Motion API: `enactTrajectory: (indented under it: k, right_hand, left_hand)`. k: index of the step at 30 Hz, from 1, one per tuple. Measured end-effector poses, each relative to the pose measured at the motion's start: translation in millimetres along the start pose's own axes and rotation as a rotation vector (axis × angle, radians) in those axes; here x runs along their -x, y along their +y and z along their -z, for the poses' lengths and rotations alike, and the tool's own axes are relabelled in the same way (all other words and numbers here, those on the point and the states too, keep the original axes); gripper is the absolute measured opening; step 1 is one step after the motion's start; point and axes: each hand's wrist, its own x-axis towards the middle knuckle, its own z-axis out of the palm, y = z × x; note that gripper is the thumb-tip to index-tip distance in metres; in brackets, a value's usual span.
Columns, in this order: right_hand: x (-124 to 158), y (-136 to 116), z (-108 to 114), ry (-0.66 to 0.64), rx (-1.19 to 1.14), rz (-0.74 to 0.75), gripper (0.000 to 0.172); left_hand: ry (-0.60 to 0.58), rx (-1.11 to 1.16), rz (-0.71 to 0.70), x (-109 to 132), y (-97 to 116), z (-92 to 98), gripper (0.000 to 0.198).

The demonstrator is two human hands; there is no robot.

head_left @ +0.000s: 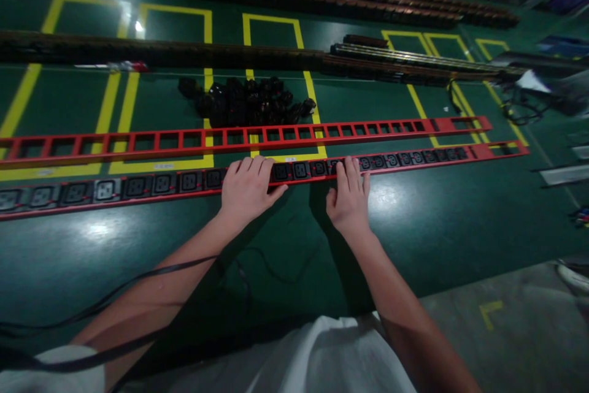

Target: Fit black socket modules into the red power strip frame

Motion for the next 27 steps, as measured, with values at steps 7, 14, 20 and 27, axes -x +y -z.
enactTrajectory:
  k: [7,14,20,27]
  right_hand:
    - [-0.8,3.0,2.1,0.014,-0.039,-0.033,0.075]
    - [-3.2,2.0,6.2,-0.001,-0.027,-0.035,0.076]
    - [-5.3,0.8,7.3,-0.013,0.004,-0.039,0.070]
    - [-13.0,-14.4,5.4,0.001,0.009,-0.126,0.077]
  left_hand:
    - [-0.005,0.046,0.006,-0.1,-0.6,-0.2,0.051]
    - [-0.010,0.027,0.005,0.1,-0.2,-0.3,0.053]
    - [-0.002,0.016,0.003,0.1,-0.2,-0.4,0.052]
    - [-0.006,0.039,0.007,0.3,0.2,1.3,0.052]
